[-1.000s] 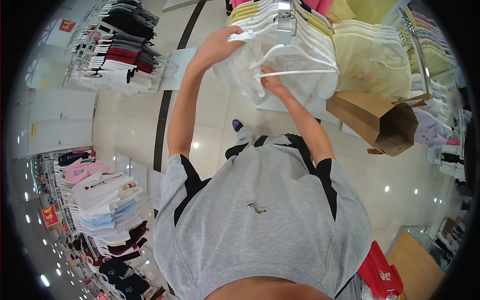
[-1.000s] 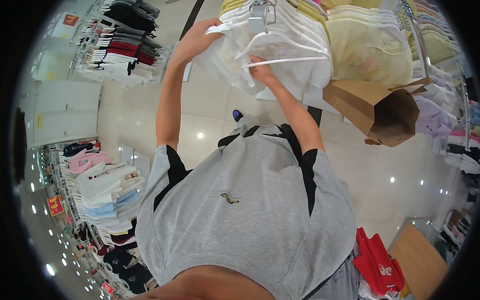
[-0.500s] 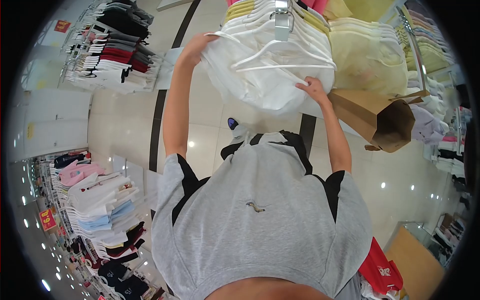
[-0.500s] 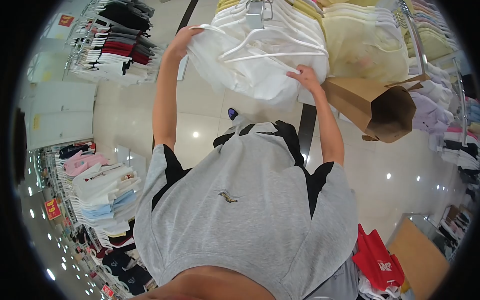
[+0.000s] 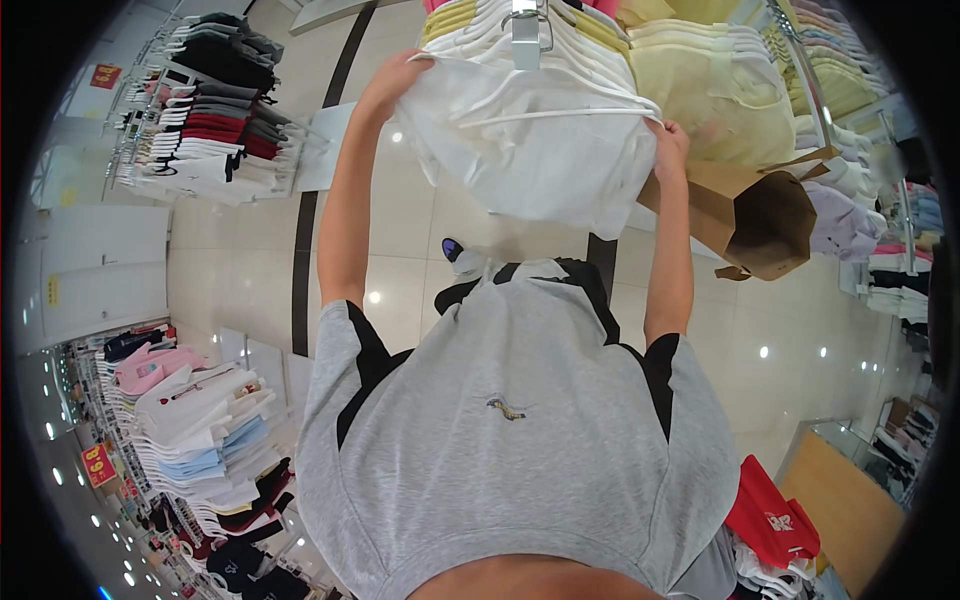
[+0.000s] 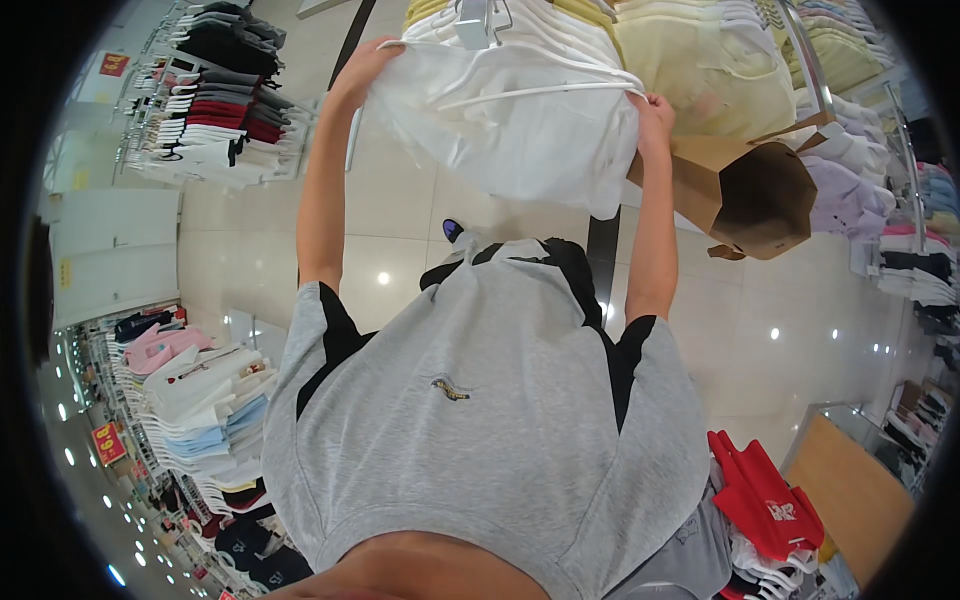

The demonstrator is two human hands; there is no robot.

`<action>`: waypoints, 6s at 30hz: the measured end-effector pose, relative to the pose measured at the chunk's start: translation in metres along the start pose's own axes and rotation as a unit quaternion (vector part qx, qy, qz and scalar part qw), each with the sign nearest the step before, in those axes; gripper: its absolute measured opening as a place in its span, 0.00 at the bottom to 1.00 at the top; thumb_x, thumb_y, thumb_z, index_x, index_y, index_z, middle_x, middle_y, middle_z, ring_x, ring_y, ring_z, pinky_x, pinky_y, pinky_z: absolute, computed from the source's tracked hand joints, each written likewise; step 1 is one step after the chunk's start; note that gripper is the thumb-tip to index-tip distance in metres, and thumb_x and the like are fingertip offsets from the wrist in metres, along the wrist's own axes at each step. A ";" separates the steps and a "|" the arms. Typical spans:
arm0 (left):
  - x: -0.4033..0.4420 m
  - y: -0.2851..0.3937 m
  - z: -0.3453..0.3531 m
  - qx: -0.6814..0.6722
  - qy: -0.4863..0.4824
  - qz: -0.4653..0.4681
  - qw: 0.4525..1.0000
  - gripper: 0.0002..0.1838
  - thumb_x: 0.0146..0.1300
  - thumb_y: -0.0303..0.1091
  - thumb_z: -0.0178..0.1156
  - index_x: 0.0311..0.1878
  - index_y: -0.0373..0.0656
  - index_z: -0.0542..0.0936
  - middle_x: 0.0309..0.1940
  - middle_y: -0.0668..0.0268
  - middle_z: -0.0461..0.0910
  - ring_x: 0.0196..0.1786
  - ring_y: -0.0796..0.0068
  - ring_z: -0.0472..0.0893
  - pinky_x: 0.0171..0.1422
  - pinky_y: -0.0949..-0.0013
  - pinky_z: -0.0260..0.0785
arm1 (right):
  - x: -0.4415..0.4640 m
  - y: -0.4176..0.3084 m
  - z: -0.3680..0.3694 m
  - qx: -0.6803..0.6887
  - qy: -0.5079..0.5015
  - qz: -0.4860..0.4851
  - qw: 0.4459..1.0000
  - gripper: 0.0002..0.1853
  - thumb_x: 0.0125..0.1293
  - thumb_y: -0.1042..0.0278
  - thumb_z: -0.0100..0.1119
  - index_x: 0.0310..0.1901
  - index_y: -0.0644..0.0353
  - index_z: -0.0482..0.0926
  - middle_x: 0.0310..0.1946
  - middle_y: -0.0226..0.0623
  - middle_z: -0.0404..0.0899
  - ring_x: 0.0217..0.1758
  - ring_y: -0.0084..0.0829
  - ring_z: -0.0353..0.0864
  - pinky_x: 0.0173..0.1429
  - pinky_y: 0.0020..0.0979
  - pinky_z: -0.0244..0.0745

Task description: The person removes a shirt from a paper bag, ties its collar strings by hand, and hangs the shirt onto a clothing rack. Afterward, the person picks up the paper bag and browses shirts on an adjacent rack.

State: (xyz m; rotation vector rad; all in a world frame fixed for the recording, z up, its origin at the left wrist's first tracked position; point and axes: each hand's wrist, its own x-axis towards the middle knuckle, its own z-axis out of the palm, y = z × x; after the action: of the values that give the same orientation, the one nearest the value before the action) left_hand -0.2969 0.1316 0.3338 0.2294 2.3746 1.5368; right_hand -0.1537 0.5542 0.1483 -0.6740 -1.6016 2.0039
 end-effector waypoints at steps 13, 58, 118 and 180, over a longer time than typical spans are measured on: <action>-0.015 0.007 0.024 -0.044 0.014 0.004 0.999 0.16 0.68 0.38 0.56 0.51 0.36 0.80 0.43 0.64 0.83 0.45 0.72 0.81 0.50 0.67 0.72 | 0.069 -0.002 -0.020 -0.191 0.140 -0.102 0.966 0.08 0.53 0.72 0.69 0.33 0.63 0.81 0.27 0.29 0.79 0.30 0.22 0.74 0.37 0.26 0.70; -0.112 -0.150 0.204 0.236 0.120 0.117 0.957 0.20 0.73 0.40 0.49 0.32 0.32 0.77 0.29 0.42 0.80 0.32 0.40 0.81 0.39 0.46 0.73 | -0.177 -0.031 0.143 -0.250 -0.113 -0.215 0.937 0.21 0.64 0.71 0.59 0.58 0.69 0.71 0.44 0.54 0.82 0.37 0.46 0.85 0.40 0.40 0.78; -0.145 -0.111 0.168 -0.315 0.095 0.003 0.944 0.12 0.71 0.34 0.57 0.50 0.35 0.77 0.38 0.66 0.80 0.41 0.80 0.80 0.43 0.70 0.82 | -0.216 -0.022 0.125 -0.265 -0.263 -0.219 0.902 0.10 0.64 0.70 0.61 0.44 0.66 0.79 0.46 0.44 0.81 0.32 0.37 0.81 0.38 0.34 0.77; -0.136 -0.096 0.187 -0.330 0.081 0.014 0.940 0.11 0.70 0.31 0.59 0.47 0.31 0.79 0.40 0.61 0.82 0.41 0.75 0.83 0.50 0.70 0.80 | -0.191 -0.018 0.117 -0.175 -0.226 -0.232 0.930 0.07 0.61 0.77 0.63 0.41 0.61 0.83 0.36 0.38 0.83 0.37 0.32 0.82 0.43 0.29 0.75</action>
State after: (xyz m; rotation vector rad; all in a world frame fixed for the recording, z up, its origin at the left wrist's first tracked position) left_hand -0.1035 0.2130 0.1980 -0.0181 1.8152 2.3286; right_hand -0.0823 0.3486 0.2034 0.0814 -2.1720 1.6005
